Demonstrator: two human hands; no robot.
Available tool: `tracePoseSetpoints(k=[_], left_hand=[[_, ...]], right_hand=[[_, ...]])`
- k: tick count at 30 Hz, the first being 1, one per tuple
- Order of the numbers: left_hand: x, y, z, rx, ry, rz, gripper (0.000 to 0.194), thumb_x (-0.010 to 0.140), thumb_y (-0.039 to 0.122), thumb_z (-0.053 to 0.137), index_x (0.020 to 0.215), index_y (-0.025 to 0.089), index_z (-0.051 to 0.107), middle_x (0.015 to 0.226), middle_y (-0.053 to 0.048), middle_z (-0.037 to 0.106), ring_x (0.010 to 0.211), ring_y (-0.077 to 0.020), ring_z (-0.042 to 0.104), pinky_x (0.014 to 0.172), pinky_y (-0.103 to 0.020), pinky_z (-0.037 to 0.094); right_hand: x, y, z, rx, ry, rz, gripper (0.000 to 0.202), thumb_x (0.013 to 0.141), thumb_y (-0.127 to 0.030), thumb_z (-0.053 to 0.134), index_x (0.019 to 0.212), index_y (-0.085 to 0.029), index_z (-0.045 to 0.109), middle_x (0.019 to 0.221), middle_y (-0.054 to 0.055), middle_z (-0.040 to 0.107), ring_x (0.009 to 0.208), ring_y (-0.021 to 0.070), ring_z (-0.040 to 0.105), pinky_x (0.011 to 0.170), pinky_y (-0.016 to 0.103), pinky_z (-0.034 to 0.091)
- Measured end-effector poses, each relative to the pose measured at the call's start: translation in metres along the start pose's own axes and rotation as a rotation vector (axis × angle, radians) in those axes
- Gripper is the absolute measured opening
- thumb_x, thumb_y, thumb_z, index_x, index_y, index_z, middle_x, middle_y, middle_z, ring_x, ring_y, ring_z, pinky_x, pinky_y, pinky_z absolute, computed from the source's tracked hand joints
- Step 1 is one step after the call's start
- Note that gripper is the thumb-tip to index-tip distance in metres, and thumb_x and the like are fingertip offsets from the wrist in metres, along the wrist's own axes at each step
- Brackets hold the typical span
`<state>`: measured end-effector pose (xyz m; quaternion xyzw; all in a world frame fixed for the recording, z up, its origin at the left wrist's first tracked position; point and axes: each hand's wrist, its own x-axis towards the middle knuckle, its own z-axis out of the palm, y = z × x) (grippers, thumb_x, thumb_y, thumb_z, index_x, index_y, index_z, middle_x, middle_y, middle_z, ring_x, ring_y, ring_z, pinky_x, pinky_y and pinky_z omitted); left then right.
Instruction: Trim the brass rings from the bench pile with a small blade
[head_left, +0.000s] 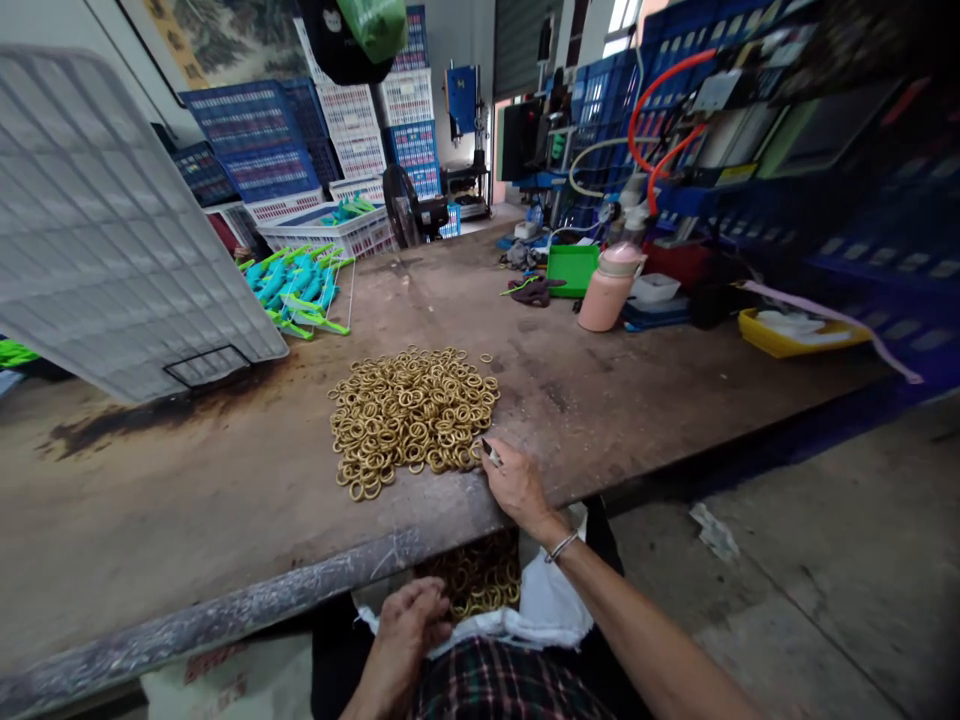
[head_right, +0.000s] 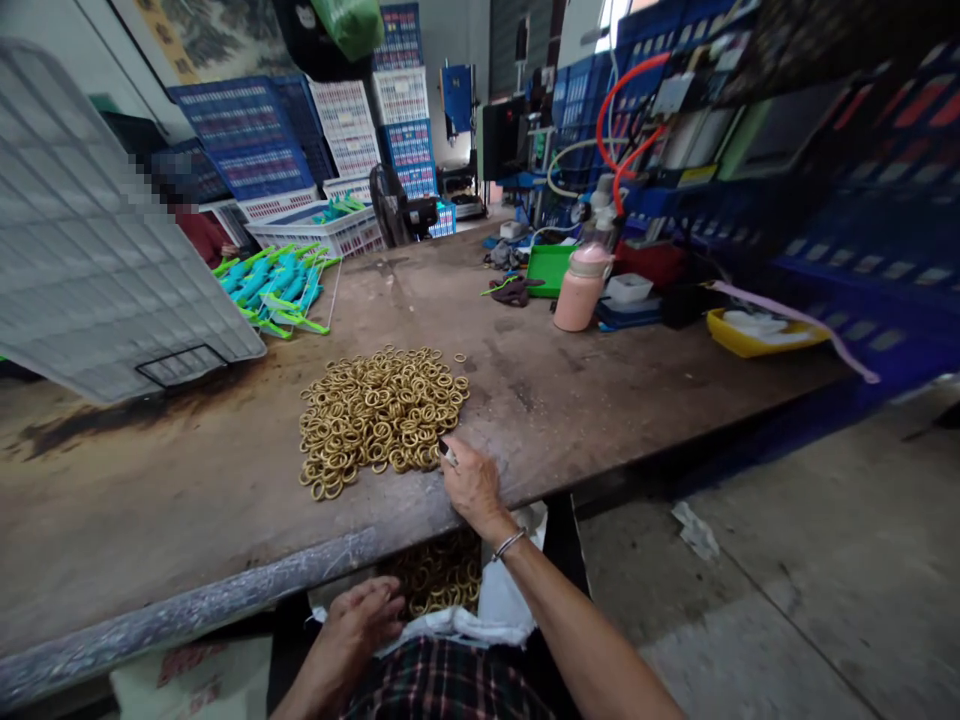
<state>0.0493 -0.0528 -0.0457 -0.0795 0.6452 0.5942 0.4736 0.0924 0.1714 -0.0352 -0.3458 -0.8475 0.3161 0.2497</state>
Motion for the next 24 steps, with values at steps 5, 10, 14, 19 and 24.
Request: tracePoseSetpoints(k=[5, 10, 14, 19, 24], left_hand=[[-0.019, 0.022, 0.016, 0.290, -0.094, 0.224, 0.038, 0.065, 0.047, 0.064, 0.081, 0.013, 0.059, 0.067, -0.003, 0.060, 0.060, -0.0147, 0.057, 0.048, -0.023, 0.044], [-0.023, 0.051, 0.041, 0.245, 0.031, 0.382, 0.051, 0.068, 0.051, 0.059, 0.104, 0.017, 0.047, 0.057, 0.005, 0.053, 0.041, -0.0083, 0.043, 0.036, -0.019, 0.034], [-0.014, 0.057, 0.042, 0.190, -0.081, 0.367, 0.035, 0.071, 0.049, 0.058, 0.083, 0.016, 0.050, 0.053, 0.007, 0.047, 0.038, -0.0045, 0.037, 0.036, -0.016, 0.029], [-0.003, 0.048, 0.030, 0.244, -0.040, 0.481, 0.031, 0.074, 0.047, 0.056, 0.071, 0.016, 0.050, 0.050, 0.007, 0.043, 0.039, -0.0053, 0.036, 0.038, -0.017, 0.029], [-0.001, 0.046, 0.021, 0.453, 0.017, 0.713, 0.025, 0.076, 0.040, 0.054, 0.070, 0.016, 0.058, 0.054, 0.005, 0.048, 0.047, -0.0080, 0.041, 0.046, -0.019, 0.034]], right_hand=[[-0.023, -0.005, 0.001, 0.229, 0.053, -0.186, 0.023, 0.079, -0.018, 0.046, 0.096, -0.020, 0.063, 0.092, 0.005, 0.066, 0.082, 0.0158, 0.060, 0.075, 0.025, 0.043], [-0.051, -0.027, -0.003, 0.347, -0.086, -0.343, 0.021, 0.078, -0.013, 0.047, 0.091, -0.019, 0.062, 0.081, 0.003, 0.065, 0.075, 0.0137, 0.058, 0.070, 0.023, 0.044], [-0.064, -0.038, 0.001, 0.303, -0.166, -0.417, 0.022, 0.076, -0.010, 0.047, 0.089, -0.018, 0.061, 0.079, 0.004, 0.063, 0.075, 0.0143, 0.056, 0.068, 0.023, 0.042], [-0.068, -0.049, 0.004, 0.359, -0.231, -0.197, 0.015, 0.082, -0.021, 0.046, 0.087, -0.017, 0.060, 0.074, 0.001, 0.061, 0.065, 0.0113, 0.053, 0.064, 0.022, 0.039], [-0.067, -0.062, 0.002, 0.510, -0.386, 0.086, 0.031, 0.086, -0.033, 0.038, 0.066, -0.016, 0.053, 0.054, -0.004, 0.047, 0.053, 0.0091, 0.044, 0.055, 0.020, 0.035]])
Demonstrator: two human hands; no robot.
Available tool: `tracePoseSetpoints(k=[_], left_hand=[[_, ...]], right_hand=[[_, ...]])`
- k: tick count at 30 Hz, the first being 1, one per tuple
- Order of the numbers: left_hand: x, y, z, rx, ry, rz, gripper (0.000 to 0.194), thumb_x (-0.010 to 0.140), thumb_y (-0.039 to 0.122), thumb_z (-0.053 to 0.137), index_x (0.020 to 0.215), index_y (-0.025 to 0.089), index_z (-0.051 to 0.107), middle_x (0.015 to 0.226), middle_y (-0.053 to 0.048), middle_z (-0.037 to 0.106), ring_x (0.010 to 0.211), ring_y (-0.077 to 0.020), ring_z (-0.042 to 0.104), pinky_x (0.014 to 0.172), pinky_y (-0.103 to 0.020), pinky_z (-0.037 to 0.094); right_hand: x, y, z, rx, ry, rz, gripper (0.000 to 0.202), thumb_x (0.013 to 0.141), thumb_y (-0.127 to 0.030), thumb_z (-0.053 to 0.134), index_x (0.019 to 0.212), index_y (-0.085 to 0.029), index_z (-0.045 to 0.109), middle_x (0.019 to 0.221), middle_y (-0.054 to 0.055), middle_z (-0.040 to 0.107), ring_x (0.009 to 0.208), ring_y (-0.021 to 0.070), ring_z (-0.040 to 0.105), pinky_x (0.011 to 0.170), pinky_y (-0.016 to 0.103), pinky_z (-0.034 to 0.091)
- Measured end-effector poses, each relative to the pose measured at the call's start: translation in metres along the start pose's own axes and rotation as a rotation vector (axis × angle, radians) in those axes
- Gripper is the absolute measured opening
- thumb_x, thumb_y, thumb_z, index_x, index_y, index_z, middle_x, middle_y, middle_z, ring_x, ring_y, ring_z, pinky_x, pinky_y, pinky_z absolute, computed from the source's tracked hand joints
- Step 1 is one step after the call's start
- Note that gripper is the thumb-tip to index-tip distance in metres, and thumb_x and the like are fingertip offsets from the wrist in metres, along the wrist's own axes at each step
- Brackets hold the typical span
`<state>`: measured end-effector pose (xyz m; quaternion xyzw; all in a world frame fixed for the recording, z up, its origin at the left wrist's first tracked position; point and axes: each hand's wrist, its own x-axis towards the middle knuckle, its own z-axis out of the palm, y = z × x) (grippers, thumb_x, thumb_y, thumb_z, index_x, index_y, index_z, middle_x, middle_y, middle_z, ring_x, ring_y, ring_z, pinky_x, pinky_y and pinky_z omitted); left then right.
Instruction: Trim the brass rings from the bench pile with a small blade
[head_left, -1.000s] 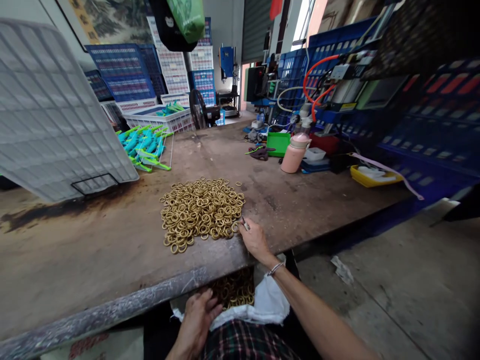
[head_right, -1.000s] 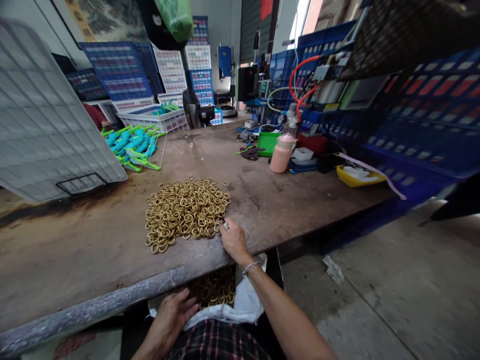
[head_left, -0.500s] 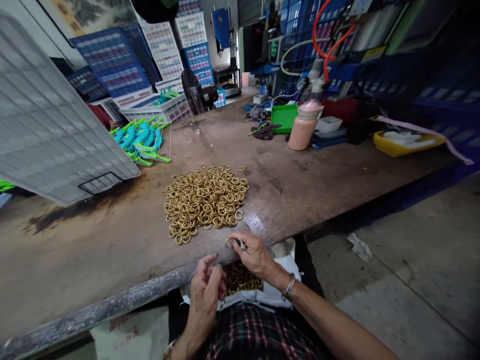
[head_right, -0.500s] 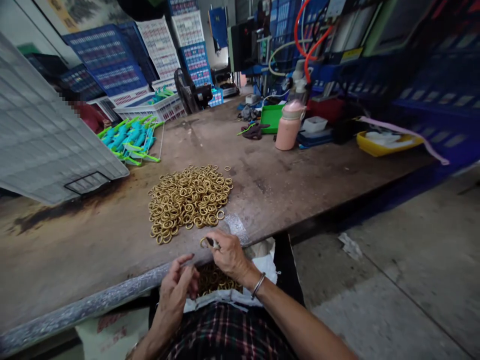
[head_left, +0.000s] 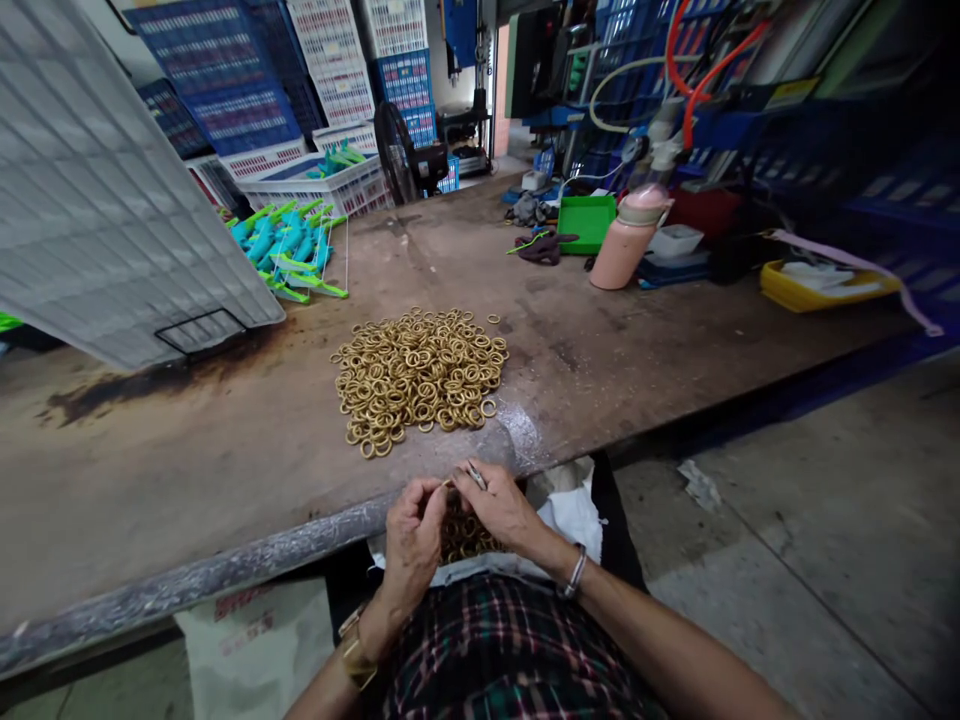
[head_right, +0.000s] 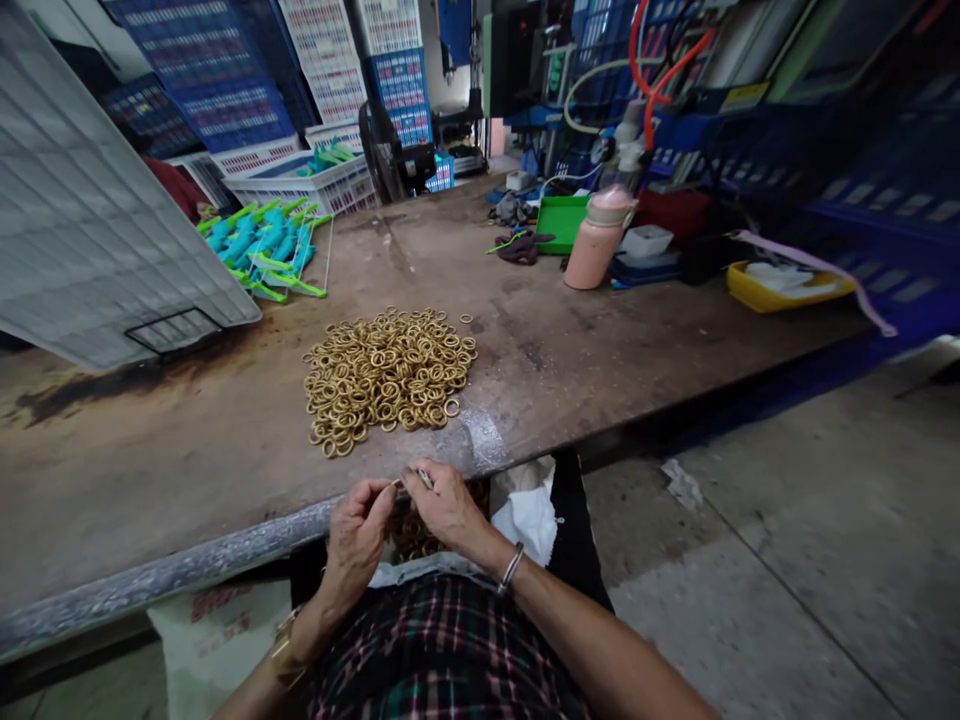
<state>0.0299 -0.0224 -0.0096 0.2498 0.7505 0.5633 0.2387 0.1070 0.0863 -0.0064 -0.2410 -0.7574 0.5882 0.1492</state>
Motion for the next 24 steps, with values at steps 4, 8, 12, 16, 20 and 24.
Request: tracePoseSetpoints(k=[4, 8, 12, 16, 20, 24], left_hand=[[-0.001, 0.002, -0.003, -0.063, -0.067, -0.064, 0.025, 0.077, 0.041, 0.053, 0.071, 0.017, 0.057, 0.052, 0.005, 0.047, 0.045, -0.0082, 0.042, 0.044, -0.020, 0.034], [-0.004, 0.004, -0.006, -0.231, -0.169, -0.237, 0.027, 0.077, 0.044, 0.052, 0.079, 0.017, 0.053, 0.056, 0.006, 0.048, 0.043, -0.0071, 0.042, 0.040, -0.018, 0.033], [-0.005, 0.002, -0.010, -0.386, -0.226, -0.295, 0.028, 0.078, 0.045, 0.052, 0.078, 0.017, 0.053, 0.063, 0.004, 0.052, 0.045, -0.0055, 0.042, 0.040, -0.017, 0.034], [-0.002, -0.001, -0.012, -0.448, -0.214, -0.332, 0.028, 0.077, 0.044, 0.055, 0.077, 0.016, 0.053, 0.061, 0.004, 0.051, 0.045, -0.0048, 0.042, 0.040, -0.016, 0.033], [-0.003, 0.000, -0.012, -0.517, -0.203, -0.342, 0.026, 0.076, 0.042, 0.057, 0.076, 0.016, 0.051, 0.061, 0.004, 0.051, 0.046, -0.0049, 0.042, 0.040, -0.016, 0.033], [-0.006, 0.000, -0.011, -0.573, -0.191, -0.345, 0.026, 0.076, 0.042, 0.056, 0.077, 0.017, 0.050, 0.062, 0.004, 0.051, 0.046, -0.0052, 0.043, 0.041, -0.016, 0.034]], right_hand=[[0.003, 0.002, 0.003, -0.004, -0.023, 0.040, 0.028, 0.084, -0.034, 0.041, 0.065, -0.016, 0.052, 0.055, -0.005, 0.046, 0.054, 0.0086, 0.042, 0.054, 0.020, 0.032], [0.005, 0.004, 0.008, -0.110, 0.040, 0.005, 0.024, 0.081, -0.032, 0.045, 0.067, -0.016, 0.054, 0.055, -0.006, 0.045, 0.055, 0.0082, 0.040, 0.052, 0.019, 0.030], [0.007, -0.002, 0.011, -0.130, 0.015, 0.003, 0.023, 0.082, -0.032, 0.045, 0.069, -0.016, 0.056, 0.057, -0.005, 0.048, 0.054, 0.0080, 0.041, 0.053, 0.019, 0.031], [0.008, -0.009, 0.011, -0.108, -0.011, 0.027, 0.023, 0.082, -0.031, 0.045, 0.070, -0.016, 0.056, 0.058, -0.005, 0.050, 0.055, 0.0085, 0.042, 0.054, 0.020, 0.033], [0.010, -0.011, 0.011, -0.021, -0.041, 0.034, 0.025, 0.083, -0.031, 0.041, 0.072, -0.016, 0.057, 0.060, -0.003, 0.052, 0.057, 0.0092, 0.046, 0.056, 0.019, 0.035], [0.010, -0.009, 0.012, -0.048, -0.015, 0.030, 0.022, 0.084, -0.028, 0.039, 0.082, -0.016, 0.058, 0.062, -0.003, 0.055, 0.056, 0.0098, 0.048, 0.055, 0.020, 0.036]])
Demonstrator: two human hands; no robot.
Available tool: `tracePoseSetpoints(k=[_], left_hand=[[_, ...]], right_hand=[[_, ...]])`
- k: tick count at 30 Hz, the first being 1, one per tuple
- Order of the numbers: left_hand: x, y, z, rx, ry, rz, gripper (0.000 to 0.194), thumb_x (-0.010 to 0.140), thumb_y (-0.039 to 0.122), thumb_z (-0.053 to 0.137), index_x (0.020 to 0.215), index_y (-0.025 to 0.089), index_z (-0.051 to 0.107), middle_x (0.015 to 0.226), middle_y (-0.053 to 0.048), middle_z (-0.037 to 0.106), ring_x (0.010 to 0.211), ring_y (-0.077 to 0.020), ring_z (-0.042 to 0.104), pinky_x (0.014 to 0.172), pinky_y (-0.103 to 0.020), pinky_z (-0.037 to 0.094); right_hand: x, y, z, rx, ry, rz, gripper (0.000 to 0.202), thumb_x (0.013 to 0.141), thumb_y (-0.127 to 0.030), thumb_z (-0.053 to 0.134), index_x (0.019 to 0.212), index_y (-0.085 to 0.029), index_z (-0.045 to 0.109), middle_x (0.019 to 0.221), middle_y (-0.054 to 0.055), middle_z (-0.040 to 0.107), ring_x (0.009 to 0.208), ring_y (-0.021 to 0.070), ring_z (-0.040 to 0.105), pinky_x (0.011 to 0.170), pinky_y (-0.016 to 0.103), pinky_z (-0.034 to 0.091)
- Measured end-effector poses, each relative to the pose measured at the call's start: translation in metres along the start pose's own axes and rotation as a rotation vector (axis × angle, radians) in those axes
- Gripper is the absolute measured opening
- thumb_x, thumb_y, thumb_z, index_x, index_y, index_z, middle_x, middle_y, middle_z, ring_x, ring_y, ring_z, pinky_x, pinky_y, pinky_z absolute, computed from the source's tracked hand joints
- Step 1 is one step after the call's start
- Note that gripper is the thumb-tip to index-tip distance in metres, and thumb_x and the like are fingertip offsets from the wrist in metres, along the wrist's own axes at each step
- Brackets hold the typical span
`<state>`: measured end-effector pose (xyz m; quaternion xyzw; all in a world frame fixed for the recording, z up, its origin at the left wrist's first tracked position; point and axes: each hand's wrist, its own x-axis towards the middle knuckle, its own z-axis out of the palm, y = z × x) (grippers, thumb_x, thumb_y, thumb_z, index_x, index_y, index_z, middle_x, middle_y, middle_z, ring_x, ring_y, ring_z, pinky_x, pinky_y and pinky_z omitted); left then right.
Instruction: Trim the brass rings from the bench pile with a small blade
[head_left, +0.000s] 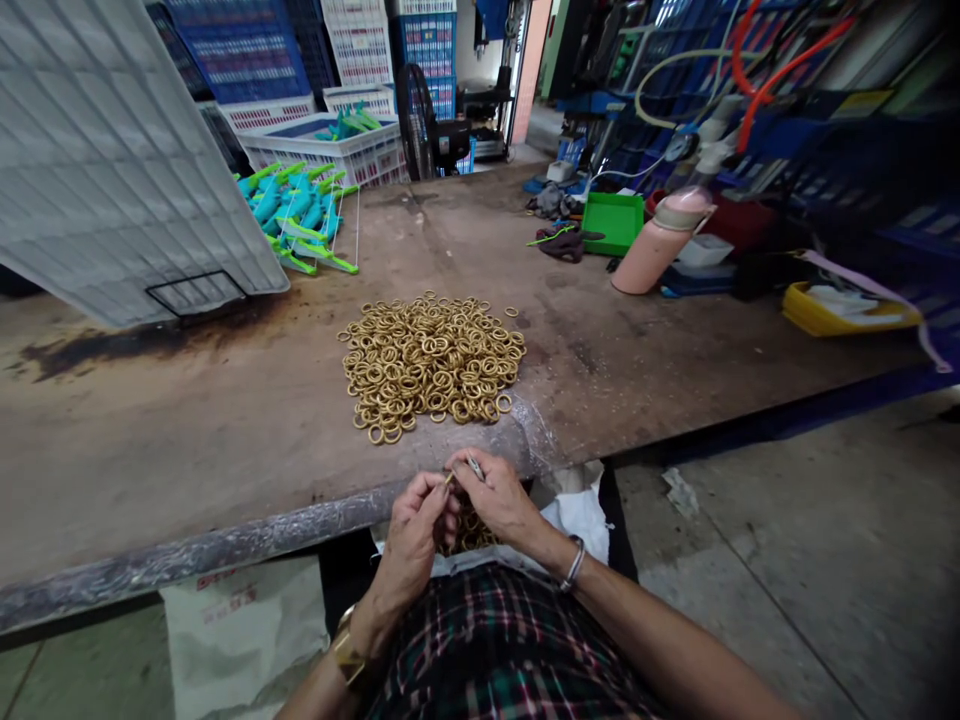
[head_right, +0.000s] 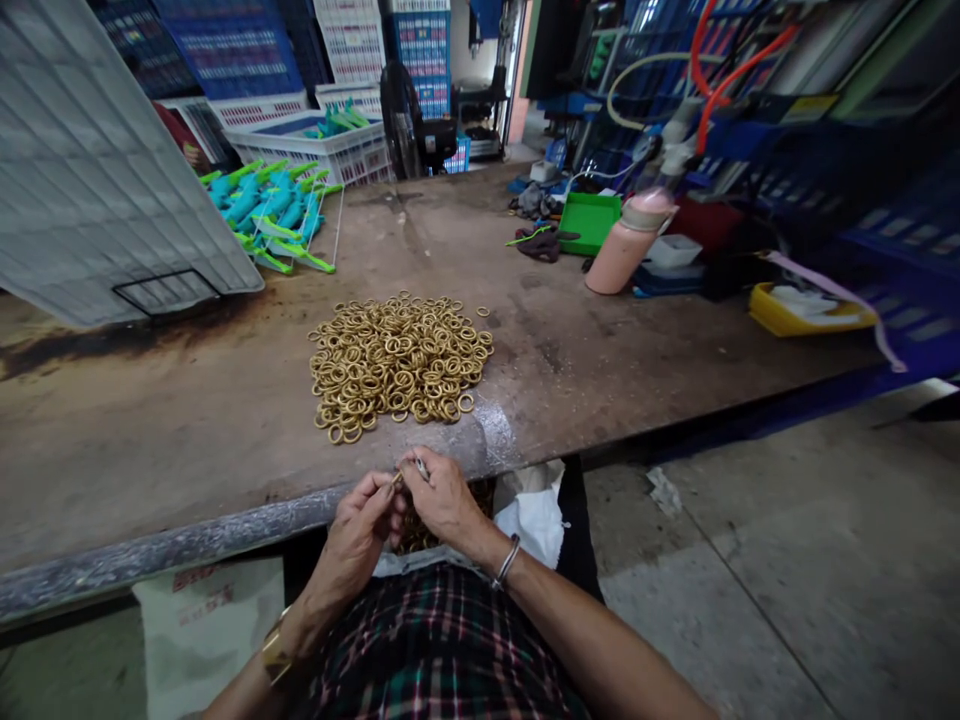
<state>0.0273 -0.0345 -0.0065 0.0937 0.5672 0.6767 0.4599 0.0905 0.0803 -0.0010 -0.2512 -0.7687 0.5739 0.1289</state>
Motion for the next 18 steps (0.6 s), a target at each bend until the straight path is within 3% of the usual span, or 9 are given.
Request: tracePoseSetpoints(k=[3, 9, 18], left_hand=[[0.001, -0.001, 0.000, 0.006, 0.029, 0.015, 0.027, 0.076, 0.043, 0.057, 0.076, 0.017, 0.049, 0.064, 0.004, 0.052, 0.046, -0.0052, 0.043, 0.041, -0.017, 0.035], [0.005, 0.000, -0.001, 0.070, 0.024, 0.058, 0.027, 0.077, 0.044, 0.055, 0.076, 0.017, 0.051, 0.063, 0.003, 0.053, 0.047, -0.0055, 0.044, 0.043, -0.017, 0.037], [0.004, 0.002, 0.000, 0.169, 0.038, 0.087, 0.028, 0.077, 0.044, 0.053, 0.071, 0.017, 0.048, 0.056, 0.005, 0.050, 0.048, -0.0069, 0.045, 0.046, -0.019, 0.038]], right_hand=[[-0.001, 0.003, -0.001, -0.182, 0.023, -0.057, 0.020, 0.084, -0.023, 0.038, 0.087, -0.017, 0.057, 0.062, -0.002, 0.055, 0.055, 0.0102, 0.047, 0.055, 0.020, 0.034], [-0.007, 0.010, -0.004, -0.598, -0.113, -0.210, 0.016, 0.075, -0.010, 0.043, 0.081, -0.017, 0.056, 0.073, 0.002, 0.061, 0.063, 0.0124, 0.052, 0.059, 0.022, 0.031], [-0.006, 0.011, -0.002, -0.713, -0.174, -0.167, 0.020, 0.079, -0.014, 0.040, 0.090, -0.017, 0.056, 0.082, 0.005, 0.064, 0.070, 0.0140, 0.056, 0.060, 0.023, 0.030]])
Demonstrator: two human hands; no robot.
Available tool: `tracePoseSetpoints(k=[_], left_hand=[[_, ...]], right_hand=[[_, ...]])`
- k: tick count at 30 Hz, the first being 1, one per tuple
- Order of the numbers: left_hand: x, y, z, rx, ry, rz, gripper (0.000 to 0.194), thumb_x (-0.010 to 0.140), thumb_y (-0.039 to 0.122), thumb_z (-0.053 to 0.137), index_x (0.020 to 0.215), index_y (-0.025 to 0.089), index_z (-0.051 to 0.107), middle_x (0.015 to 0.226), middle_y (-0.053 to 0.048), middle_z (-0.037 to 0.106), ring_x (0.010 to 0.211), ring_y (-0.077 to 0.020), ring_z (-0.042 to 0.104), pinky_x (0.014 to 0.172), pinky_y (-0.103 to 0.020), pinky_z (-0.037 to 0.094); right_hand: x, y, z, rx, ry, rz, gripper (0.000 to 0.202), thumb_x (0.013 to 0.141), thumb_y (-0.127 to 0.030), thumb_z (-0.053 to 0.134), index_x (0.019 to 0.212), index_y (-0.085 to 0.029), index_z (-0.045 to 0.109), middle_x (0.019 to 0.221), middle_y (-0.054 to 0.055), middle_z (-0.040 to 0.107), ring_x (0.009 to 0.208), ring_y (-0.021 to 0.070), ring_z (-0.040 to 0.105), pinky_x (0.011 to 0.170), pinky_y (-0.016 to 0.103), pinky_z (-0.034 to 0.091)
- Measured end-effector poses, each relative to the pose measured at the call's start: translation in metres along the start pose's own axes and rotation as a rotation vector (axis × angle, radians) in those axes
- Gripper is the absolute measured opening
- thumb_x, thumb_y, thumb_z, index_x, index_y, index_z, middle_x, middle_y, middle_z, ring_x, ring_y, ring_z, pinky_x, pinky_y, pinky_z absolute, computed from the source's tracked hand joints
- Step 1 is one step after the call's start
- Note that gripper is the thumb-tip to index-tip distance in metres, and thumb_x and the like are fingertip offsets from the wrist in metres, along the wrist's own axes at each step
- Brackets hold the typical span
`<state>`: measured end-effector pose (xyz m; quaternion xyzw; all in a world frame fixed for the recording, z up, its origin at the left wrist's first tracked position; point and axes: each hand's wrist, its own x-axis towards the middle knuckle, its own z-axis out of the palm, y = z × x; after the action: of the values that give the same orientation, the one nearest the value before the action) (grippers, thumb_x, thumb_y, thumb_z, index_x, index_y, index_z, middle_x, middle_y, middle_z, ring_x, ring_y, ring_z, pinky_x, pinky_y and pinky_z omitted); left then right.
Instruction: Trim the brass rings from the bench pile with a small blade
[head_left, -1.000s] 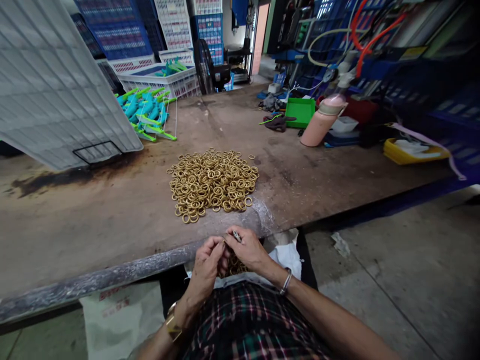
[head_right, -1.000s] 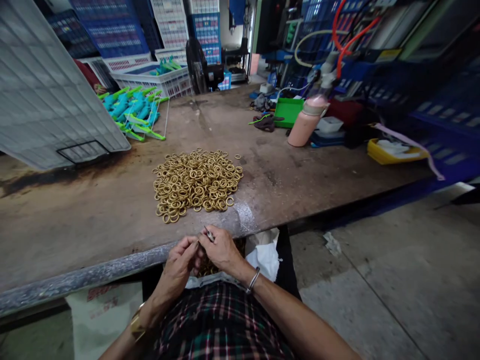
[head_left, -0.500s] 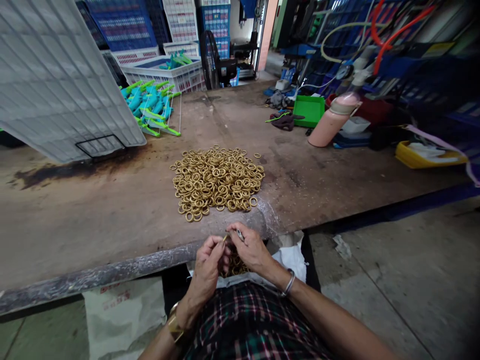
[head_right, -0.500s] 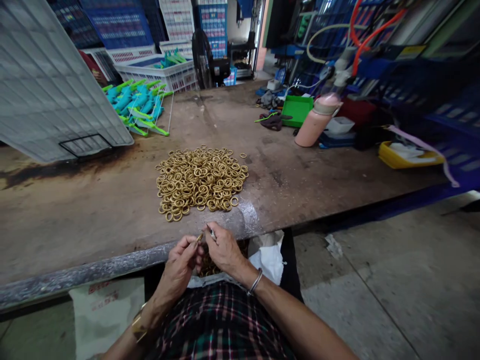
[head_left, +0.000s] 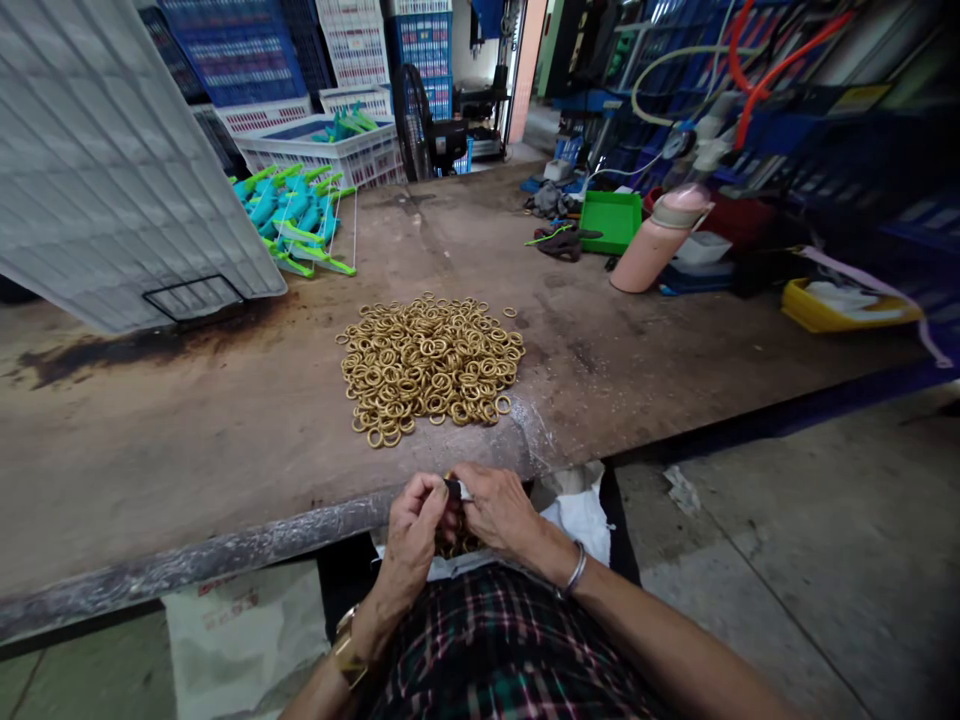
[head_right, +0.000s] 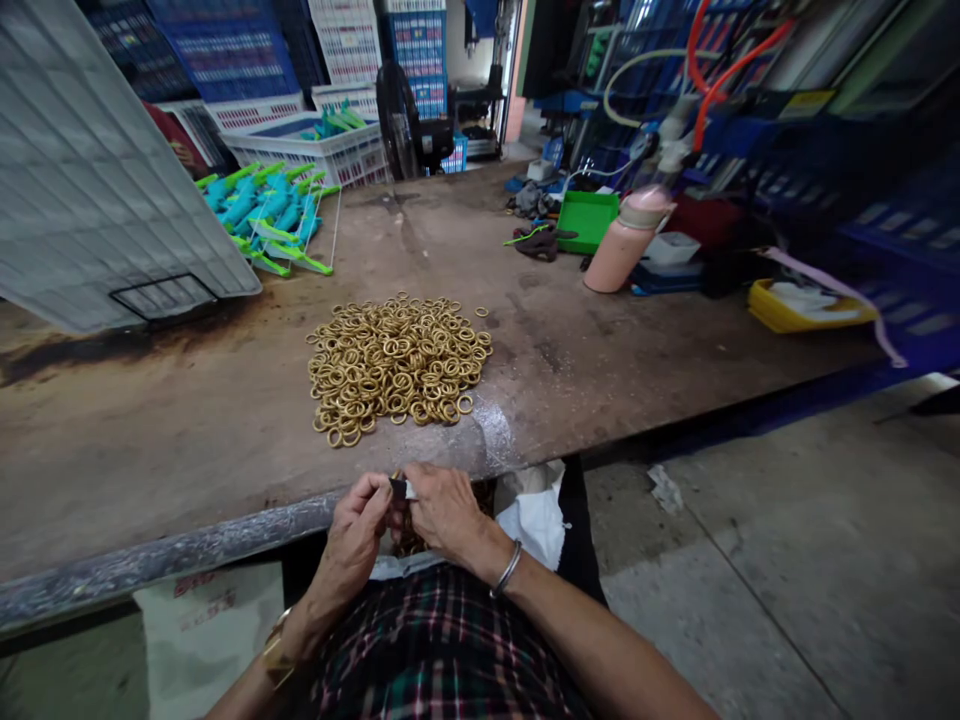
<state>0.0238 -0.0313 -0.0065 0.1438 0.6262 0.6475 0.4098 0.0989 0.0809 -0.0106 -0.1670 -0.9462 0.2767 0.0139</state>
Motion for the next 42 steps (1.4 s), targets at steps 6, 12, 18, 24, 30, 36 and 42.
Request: tracePoseSetpoints(k=[6, 12, 18, 24, 30, 36, 42], left_hand=[[-0.001, 0.002, 0.002, 0.052, 0.015, 0.015, 0.031, 0.076, 0.048, 0.052, 0.069, 0.018, 0.047, 0.055, 0.005, 0.049, 0.047, -0.0078, 0.045, 0.048, -0.020, 0.038], [-0.003, 0.003, 0.002, 0.154, 0.055, 0.121, 0.033, 0.075, 0.049, 0.053, 0.065, 0.019, 0.046, 0.053, 0.004, 0.047, 0.048, -0.0093, 0.044, 0.049, -0.022, 0.038], [-0.007, 0.005, 0.000, 0.214, 0.052, 0.176, 0.032, 0.077, 0.047, 0.051, 0.064, 0.018, 0.049, 0.054, 0.002, 0.049, 0.052, -0.0109, 0.045, 0.053, -0.023, 0.039], [-0.022, 0.017, 0.007, 0.176, -0.105, 0.179, 0.030, 0.080, 0.043, 0.049, 0.066, 0.017, 0.054, 0.058, 0.000, 0.052, 0.054, -0.0117, 0.048, 0.055, -0.024, 0.041], [-0.016, 0.014, 0.003, 0.042, -0.065, 0.091, 0.029, 0.079, 0.045, 0.051, 0.070, 0.017, 0.050, 0.064, 0.001, 0.053, 0.054, -0.0106, 0.047, 0.053, -0.023, 0.041], [-0.015, 0.012, 0.003, 0.088, -0.065, 0.109, 0.030, 0.080, 0.045, 0.049, 0.066, 0.019, 0.046, 0.055, 0.003, 0.047, 0.050, -0.0104, 0.044, 0.050, -0.023, 0.038], [-0.014, 0.011, 0.002, 0.148, -0.014, 0.159, 0.030, 0.077, 0.045, 0.052, 0.063, 0.018, 0.048, 0.055, 0.003, 0.047, 0.052, -0.0109, 0.044, 0.051, -0.023, 0.037]], right_hand=[[-0.001, -0.001, -0.001, -0.013, 0.004, 0.003, 0.021, 0.076, -0.013, 0.042, 0.091, -0.017, 0.056, 0.081, 0.004, 0.064, 0.072, 0.0150, 0.056, 0.060, 0.024, 0.030], [0.001, -0.001, -0.004, -0.076, -0.071, 0.030, 0.025, 0.071, -0.012, 0.044, 0.093, -0.016, 0.055, 0.080, 0.005, 0.065, 0.069, 0.0155, 0.057, 0.058, 0.024, 0.028], [0.003, -0.006, -0.006, -0.127, -0.097, 0.058, 0.022, 0.074, -0.015, 0.044, 0.093, -0.016, 0.055, 0.076, 0.006, 0.065, 0.065, 0.0164, 0.057, 0.056, 0.025, 0.027], [0.011, 0.002, -0.020, -0.136, -0.024, 0.122, 0.020, 0.075, -0.012, 0.040, 0.088, -0.014, 0.055, 0.068, 0.005, 0.062, 0.058, 0.0143, 0.052, 0.053, 0.025, 0.024], [0.001, 0.003, -0.019, 0.052, 0.022, -0.046, 0.018, 0.072, -0.009, 0.040, 0.082, -0.018, 0.052, 0.065, 0.000, 0.056, 0.058, 0.0117, 0.047, 0.056, 0.023, 0.026], [-0.007, -0.008, -0.017, -0.064, -0.065, -0.024, 0.023, 0.068, -0.010, 0.043, 0.086, -0.017, 0.054, 0.072, 0.003, 0.062, 0.063, 0.0145, 0.053, 0.057, 0.025, 0.026], [-0.005, -0.010, -0.015, -0.105, -0.098, -0.001, 0.023, 0.071, -0.011, 0.041, 0.089, -0.016, 0.055, 0.076, 0.006, 0.065, 0.065, 0.0162, 0.058, 0.056, 0.025, 0.027]])
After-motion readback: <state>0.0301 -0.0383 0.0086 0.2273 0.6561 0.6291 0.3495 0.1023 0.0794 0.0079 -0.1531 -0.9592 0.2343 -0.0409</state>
